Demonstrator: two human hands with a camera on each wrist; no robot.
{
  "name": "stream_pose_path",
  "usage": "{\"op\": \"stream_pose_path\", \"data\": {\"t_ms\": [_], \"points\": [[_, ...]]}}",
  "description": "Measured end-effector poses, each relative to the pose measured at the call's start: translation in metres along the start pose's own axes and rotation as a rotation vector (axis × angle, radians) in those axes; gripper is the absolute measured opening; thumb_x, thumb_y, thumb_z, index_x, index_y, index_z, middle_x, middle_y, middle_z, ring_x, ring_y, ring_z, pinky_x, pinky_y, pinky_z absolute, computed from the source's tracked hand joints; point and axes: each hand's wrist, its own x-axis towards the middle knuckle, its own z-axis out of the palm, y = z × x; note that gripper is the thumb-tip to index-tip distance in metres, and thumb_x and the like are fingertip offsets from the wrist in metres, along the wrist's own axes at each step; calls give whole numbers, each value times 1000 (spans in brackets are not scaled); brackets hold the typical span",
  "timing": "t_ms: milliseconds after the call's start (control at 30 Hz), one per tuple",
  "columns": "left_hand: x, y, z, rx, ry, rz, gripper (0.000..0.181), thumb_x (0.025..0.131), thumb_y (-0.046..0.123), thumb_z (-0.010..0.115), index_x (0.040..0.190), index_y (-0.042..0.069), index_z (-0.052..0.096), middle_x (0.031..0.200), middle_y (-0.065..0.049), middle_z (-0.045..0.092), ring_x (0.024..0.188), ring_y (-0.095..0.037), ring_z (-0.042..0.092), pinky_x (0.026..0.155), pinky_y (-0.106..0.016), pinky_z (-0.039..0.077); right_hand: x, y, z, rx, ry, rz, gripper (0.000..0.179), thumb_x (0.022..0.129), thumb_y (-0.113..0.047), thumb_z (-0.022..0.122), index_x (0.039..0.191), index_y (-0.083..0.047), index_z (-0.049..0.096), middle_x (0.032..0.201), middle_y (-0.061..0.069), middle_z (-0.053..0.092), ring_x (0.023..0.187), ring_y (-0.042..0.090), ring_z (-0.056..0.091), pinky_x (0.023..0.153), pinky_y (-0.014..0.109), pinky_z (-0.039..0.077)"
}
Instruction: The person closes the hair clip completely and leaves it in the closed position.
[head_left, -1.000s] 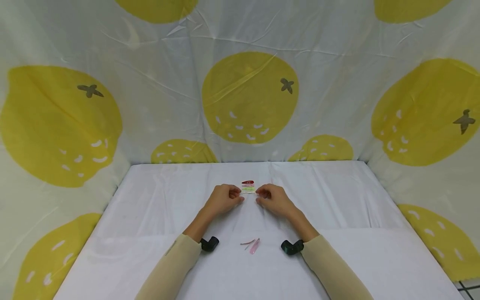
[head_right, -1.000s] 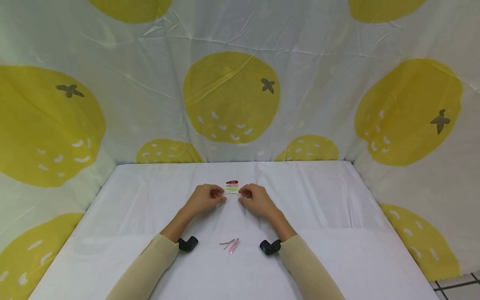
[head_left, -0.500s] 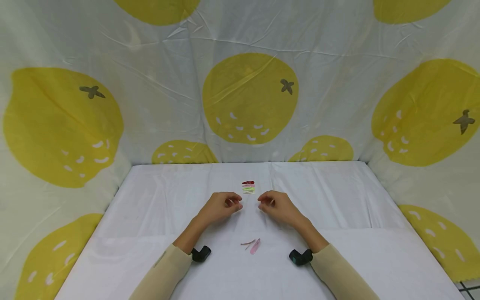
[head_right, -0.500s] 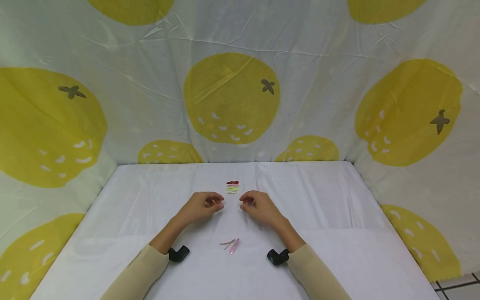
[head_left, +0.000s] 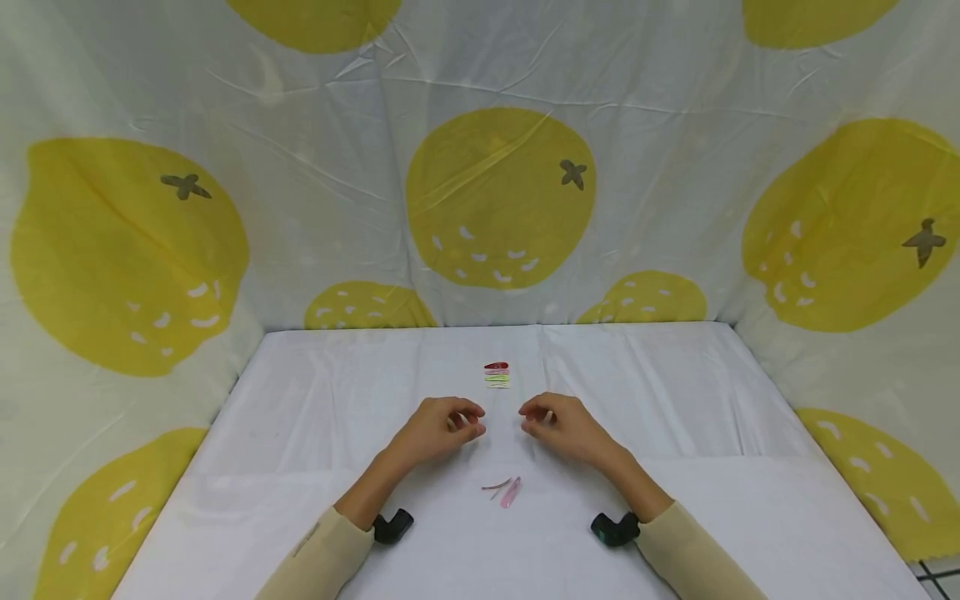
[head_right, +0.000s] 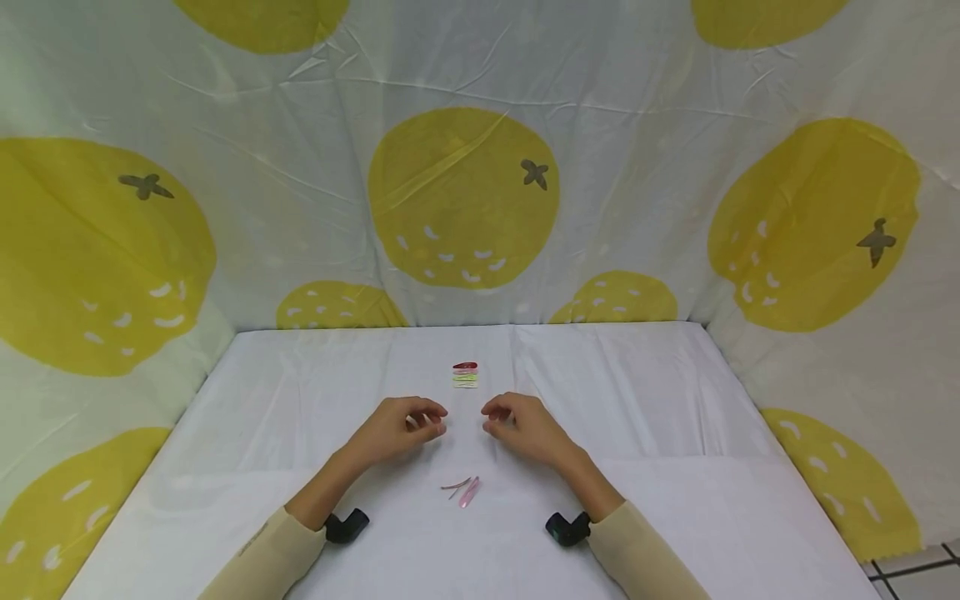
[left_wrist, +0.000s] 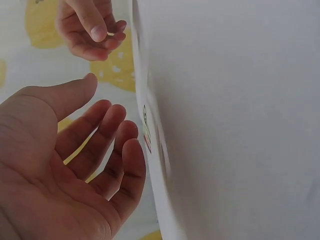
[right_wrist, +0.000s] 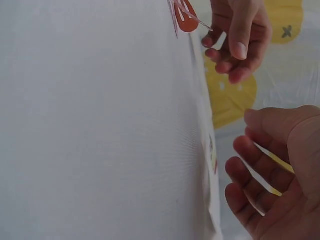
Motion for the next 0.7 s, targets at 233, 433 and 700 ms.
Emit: {"op": "stream_pose_path", "data": {"t_ms": [233, 433, 700], "points": [[-11, 4, -1, -2, -15, 31, 25, 92, 32, 77, 112, 16, 78, 93, 13, 71, 81, -7, 63, 71, -22, 53, -13, -6, 0, -5, -40, -22, 24, 95, -29, 75, 116, -16, 74, 109, -9, 73, 96, 7, 61, 86, 30, 52], [-20, 8, 1, 14, -57, 85, 27, 90, 34, 80, 110, 16, 78, 95, 10, 72, 82, -9, 63, 71, -22, 52, -21, -7, 2, -1, -81, -44, 25, 96, -32, 74, 118, -20, 72, 111, -12, 70, 97, 9, 61, 87, 32, 53], [-29, 12, 5, 19, -101, 116, 31, 89, 37, 82, 111, 16, 77, 97, 6, 74, 82, -12, 63, 74, -22, 52, -28, -9, 4, 9, -148, -97, 31, 95, -35, 75, 121, -19, 70, 115, -7, 69, 99, 13, 60, 89, 30, 51]]}}
